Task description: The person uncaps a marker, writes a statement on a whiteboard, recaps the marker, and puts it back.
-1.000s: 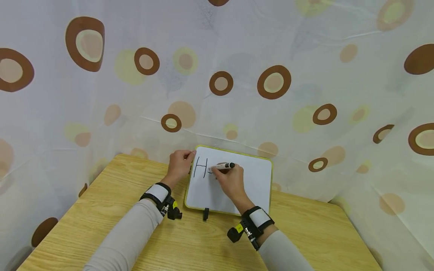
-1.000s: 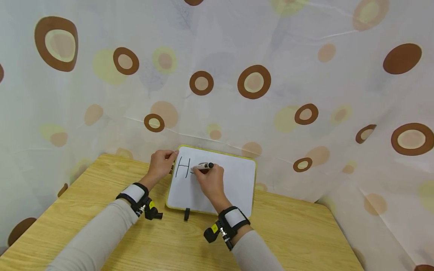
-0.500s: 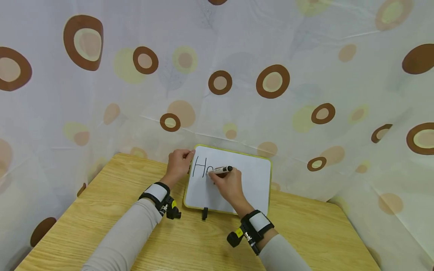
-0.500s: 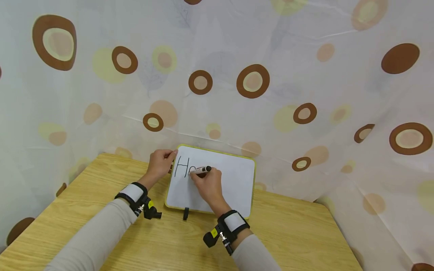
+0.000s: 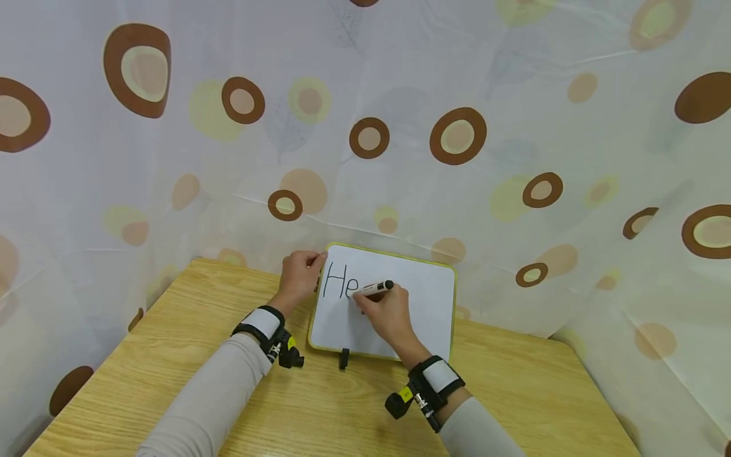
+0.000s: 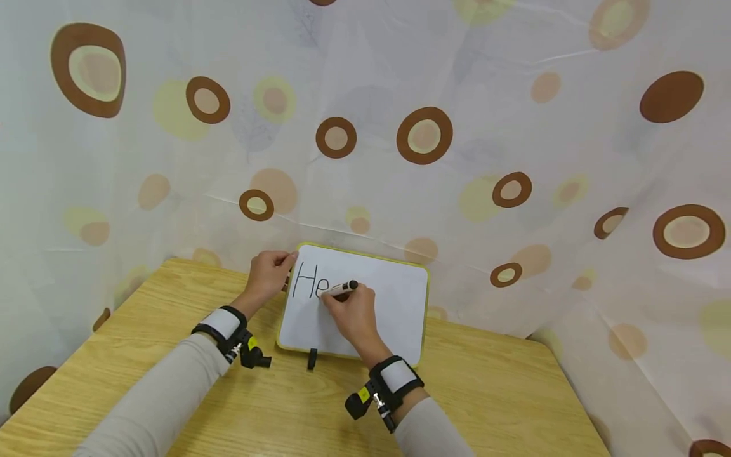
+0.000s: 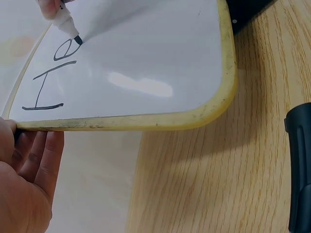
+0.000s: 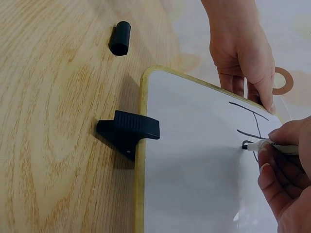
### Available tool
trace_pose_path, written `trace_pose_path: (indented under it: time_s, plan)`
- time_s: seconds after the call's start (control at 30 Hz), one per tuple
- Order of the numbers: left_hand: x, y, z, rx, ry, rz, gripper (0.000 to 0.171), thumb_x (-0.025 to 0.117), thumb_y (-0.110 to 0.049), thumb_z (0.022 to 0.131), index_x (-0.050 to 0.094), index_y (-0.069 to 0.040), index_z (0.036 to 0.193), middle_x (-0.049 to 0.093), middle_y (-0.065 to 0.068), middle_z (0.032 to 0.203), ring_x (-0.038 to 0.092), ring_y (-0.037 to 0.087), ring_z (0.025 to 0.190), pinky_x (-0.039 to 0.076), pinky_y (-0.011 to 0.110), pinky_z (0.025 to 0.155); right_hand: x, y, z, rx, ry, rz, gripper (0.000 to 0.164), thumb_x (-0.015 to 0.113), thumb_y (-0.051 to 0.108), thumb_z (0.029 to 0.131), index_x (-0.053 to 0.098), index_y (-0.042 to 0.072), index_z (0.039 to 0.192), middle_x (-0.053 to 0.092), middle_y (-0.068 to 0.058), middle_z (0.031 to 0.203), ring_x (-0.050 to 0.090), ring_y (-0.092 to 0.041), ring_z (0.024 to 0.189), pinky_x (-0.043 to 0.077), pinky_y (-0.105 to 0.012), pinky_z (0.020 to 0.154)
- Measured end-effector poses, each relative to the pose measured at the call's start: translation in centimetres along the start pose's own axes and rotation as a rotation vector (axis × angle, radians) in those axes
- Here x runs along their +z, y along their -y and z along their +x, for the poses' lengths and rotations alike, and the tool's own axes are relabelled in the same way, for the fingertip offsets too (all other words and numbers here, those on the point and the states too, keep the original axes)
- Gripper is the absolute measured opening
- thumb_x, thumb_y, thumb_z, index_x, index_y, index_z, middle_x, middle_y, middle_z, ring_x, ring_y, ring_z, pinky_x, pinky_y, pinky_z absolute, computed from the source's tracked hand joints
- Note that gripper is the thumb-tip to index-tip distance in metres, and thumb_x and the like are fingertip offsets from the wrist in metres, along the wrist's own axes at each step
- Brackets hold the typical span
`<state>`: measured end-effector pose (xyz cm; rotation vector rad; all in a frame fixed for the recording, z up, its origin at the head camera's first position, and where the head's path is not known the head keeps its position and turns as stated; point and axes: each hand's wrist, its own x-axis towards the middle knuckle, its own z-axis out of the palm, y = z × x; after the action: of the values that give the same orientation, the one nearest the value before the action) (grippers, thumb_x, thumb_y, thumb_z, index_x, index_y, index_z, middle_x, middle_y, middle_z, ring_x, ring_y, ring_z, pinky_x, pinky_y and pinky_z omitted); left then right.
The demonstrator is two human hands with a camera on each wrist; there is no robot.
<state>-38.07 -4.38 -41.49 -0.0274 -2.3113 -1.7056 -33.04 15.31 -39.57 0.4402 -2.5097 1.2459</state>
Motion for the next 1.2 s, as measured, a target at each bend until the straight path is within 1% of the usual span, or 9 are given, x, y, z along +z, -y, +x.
trace_pose_path:
  time_s: [0.3,0.5,0.77,0.93,1.0,1.07,1.2]
  plan:
    - [0.2,0.2,0.3,-0.008,0.014,0.001,0.032,0.057,-0.030,0.107,0.076,-0.004,0.106,0.071,0.010,0.091,0.063,0.020,0.064,0.056,0.029,0.055,-0.6,-0.2,-0.1,0.060,-0.020,-0.031,0.006,0.083,0.011,0.085,0.079,0.008,0.084,0.073,-0.001,0.070,0.066,-0.012,0.057,0.052,-0.028,0.054]
    - [0.1,0.2,0.2,0.011,0.005,-0.008,0.031,0.058,-0.028,0.107,0.076,-0.003,0.104,0.070,0.011,0.089,0.062,0.019,0.061,0.055,0.028,0.053,-0.8,-0.3,-0.1,0.070,-0.023,-0.032,0.007,0.083,0.012,0.085,0.079,0.006,0.084,0.072,-0.001,0.068,0.066,-0.013,0.057,0.051,-0.029,0.053]
    - [-0.1,0.3,0.2,0.002,0.007,0.001,0.032,0.058,-0.029,0.107,0.076,-0.004,0.106,0.071,0.011,0.090,0.063,0.019,0.061,0.055,0.028,0.053,-0.8,-0.3,-0.1,0.074,-0.021,-0.031,0.007,0.083,0.011,0.085,0.079,0.006,0.084,0.073,-0.001,0.069,0.066,-0.013,0.057,0.052,-0.030,0.054]
    - [-0.1,0.4,0.5,0.011,0.009,-0.008,0.032,0.057,-0.029,0.107,0.076,-0.003,0.107,0.071,0.011,0.091,0.064,0.019,0.063,0.057,0.028,0.054,-0.9,-0.2,0.1,0.064,-0.025,-0.026,0.006,0.082,0.011,0.085,0.079,0.006,0.084,0.073,-0.001,0.069,0.067,-0.013,0.058,0.052,-0.030,0.053]
    - [-0.1,0.5,0.4,0.011,0.011,-0.011,0.032,0.057,-0.029,0.107,0.076,-0.003,0.108,0.071,0.011,0.092,0.065,0.020,0.064,0.057,0.029,0.054,-1.0,-0.2,0.1,0.073,-0.022,-0.019,0.007,0.082,0.013,0.086,0.080,0.007,0.084,0.073,-0.002,0.069,0.068,-0.017,0.059,0.052,-0.029,0.053]
    - [-0.2,0.6,0.3,0.009,0.017,-0.020,0.032,0.058,-0.029,0.107,0.076,-0.003,0.107,0.071,0.011,0.091,0.065,0.020,0.064,0.057,0.030,0.054,-1.2,-0.1,0.1,0.075,-0.026,0.010,0.006,0.082,0.012,0.086,0.080,0.007,0.085,0.074,-0.005,0.071,0.070,-0.024,0.061,0.053,-0.029,0.052]
    - [-0.3,0.8,0.4,0.008,0.015,-0.024,0.032,0.058,-0.029,0.107,0.076,-0.004,0.103,0.070,0.010,0.088,0.064,0.020,0.063,0.057,0.029,0.054,-2.1,0.1,0.6,0.064,-0.063,0.066,0.007,0.081,0.014,0.088,0.080,0.007,0.087,0.075,-0.012,0.075,0.070,-0.036,0.063,0.054,-0.029,0.050]
